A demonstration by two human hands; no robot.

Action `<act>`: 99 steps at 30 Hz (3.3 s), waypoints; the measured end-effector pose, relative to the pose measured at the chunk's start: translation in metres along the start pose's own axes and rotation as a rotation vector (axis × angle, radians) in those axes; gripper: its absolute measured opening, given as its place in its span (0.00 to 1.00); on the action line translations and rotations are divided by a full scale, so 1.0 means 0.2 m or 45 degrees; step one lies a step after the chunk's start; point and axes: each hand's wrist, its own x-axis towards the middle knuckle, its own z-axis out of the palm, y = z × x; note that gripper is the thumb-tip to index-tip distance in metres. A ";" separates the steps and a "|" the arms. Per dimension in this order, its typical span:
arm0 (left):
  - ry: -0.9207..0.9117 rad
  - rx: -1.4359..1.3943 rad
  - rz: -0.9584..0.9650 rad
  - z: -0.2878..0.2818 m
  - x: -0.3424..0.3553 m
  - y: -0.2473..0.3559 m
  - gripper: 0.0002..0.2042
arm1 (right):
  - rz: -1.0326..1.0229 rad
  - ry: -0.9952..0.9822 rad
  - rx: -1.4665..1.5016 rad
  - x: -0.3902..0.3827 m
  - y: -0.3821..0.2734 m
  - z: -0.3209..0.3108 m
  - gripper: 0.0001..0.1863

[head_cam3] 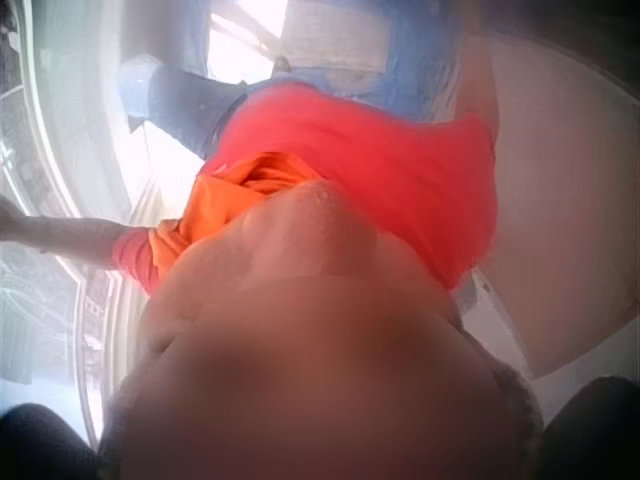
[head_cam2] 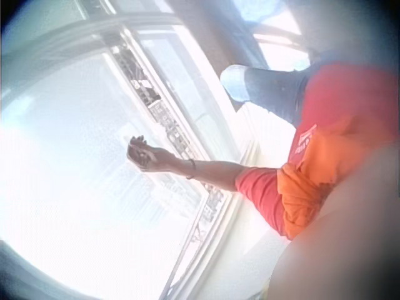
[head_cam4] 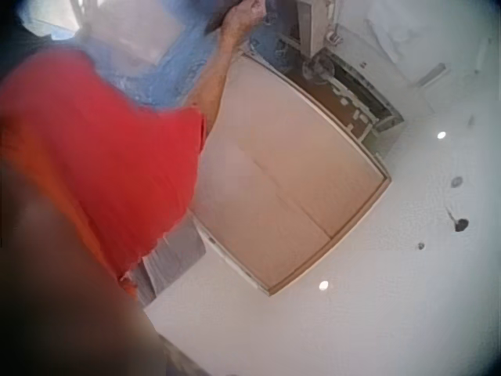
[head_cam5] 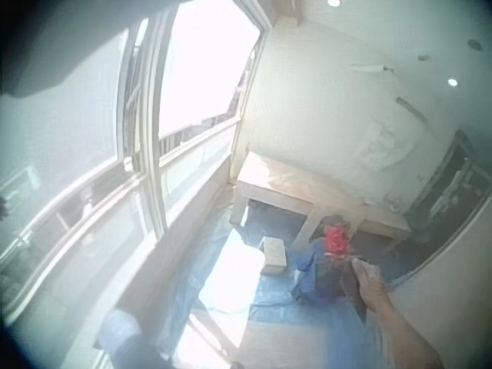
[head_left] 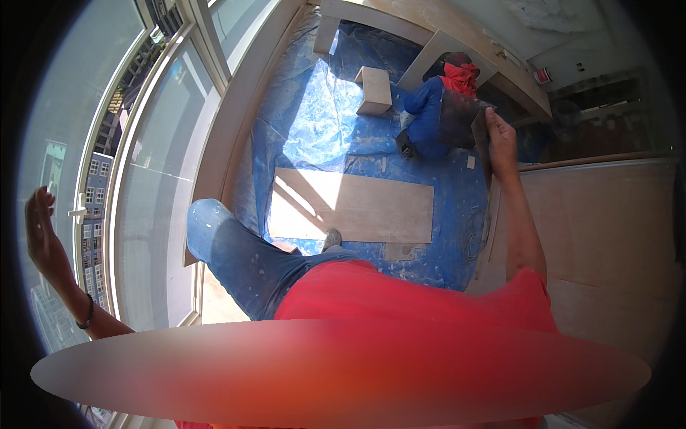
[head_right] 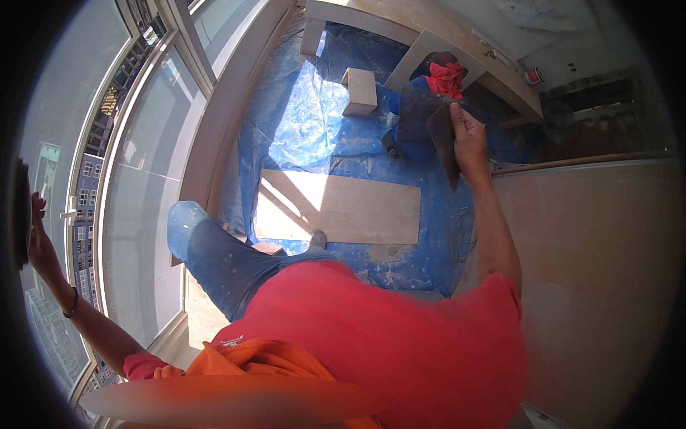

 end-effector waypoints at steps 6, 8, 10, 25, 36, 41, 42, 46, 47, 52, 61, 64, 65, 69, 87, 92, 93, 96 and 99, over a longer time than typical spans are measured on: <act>-0.511 -0.920 -2.211 1.09 -1.87 0.65 0.12 | 1.249 0.729 0.535 -1.50 1.64 -0.01 0.32; -0.937 -0.530 -2.552 1.23 -2.21 0.86 0.09 | 1.111 0.943 0.652 -1.77 1.80 -0.24 0.32; -1.858 -0.384 -2.182 1.42 -2.27 1.07 0.08 | 0.869 1.287 0.775 -1.80 1.95 -0.49 0.30; -1.987 -1.263 -0.457 3.79 -1.11 5.33 0.15 | 1.209 2.128 1.408 -1.78 2.09 -1.17 0.16; -2.824 -1.644 2.135 1.94 -1.45 7.36 0.27 | 0.773 2.334 1.258 -0.94 2.27 -2.32 0.17; -2.844 -1.463 2.034 2.03 -1.27 7.93 0.32 | 0.830 2.003 1.082 -0.35 2.66 -3.23 0.23; -2.777 -1.540 1.882 2.09 -1.22 8.02 0.33 | 0.800 1.858 1.005 -0.20 2.73 -3.40 0.25; -2.879 -1.596 1.199 2.32 -0.97 8.39 0.32 | 0.770 1.238 0.894 0.43 2.86 -3.99 0.25; -2.833 -1.477 1.019 2.37 -0.91 8.43 0.30 | 0.743 1.118 0.848 0.58 2.88 -4.09 0.25; -2.566 -2.060 -0.013 2.75 -0.69 8.70 0.22 | 0.684 0.814 0.534 1.28 3.10 -4.51 0.24; -1.982 -1.922 -0.342 3.79 -0.13 9.52 0.20 | 0.764 1.051 0.882 2.16 3.71 -5.21 0.26; -1.913 -1.766 -0.115 4.04 0.15 9.82 0.19 | 0.820 1.073 1.021 2.47 3.86 -5.42 0.30; -1.945 -1.662 -0.037 4.11 0.24 9.91 0.19 | 0.820 1.077 1.078 2.57 3.91 -5.49 0.30; -1.862 -1.625 0.090 4.32 0.55 10.25 0.20 | 0.737 1.122 1.220 3.01 4.12 -5.76 0.27; -1.108 -2.110 -1.334 5.11 0.64 11.34 0.19 | 0.676 0.735 1.220 4.53 5.13 -7.53 0.23; -1.040 -1.903 -0.925 5.25 0.77 11.91 0.14 | 0.774 0.668 1.067 4.69 5.21 -8.00 0.24; -1.038 -1.881 -0.909 5.29 0.80 12.00 0.14 | 0.783 0.669 1.056 4.71 5.23 -8.05 0.24; -1.132 -1.799 -0.915 5.44 0.88 12.22 0.16 | 0.946 0.691 0.972 4.75 5.28 -8.14 0.25; -1.297 -1.652 -1.001 5.60 0.95 12.34 0.19 | 0.971 0.679 0.957 4.75 5.33 -8.14 0.27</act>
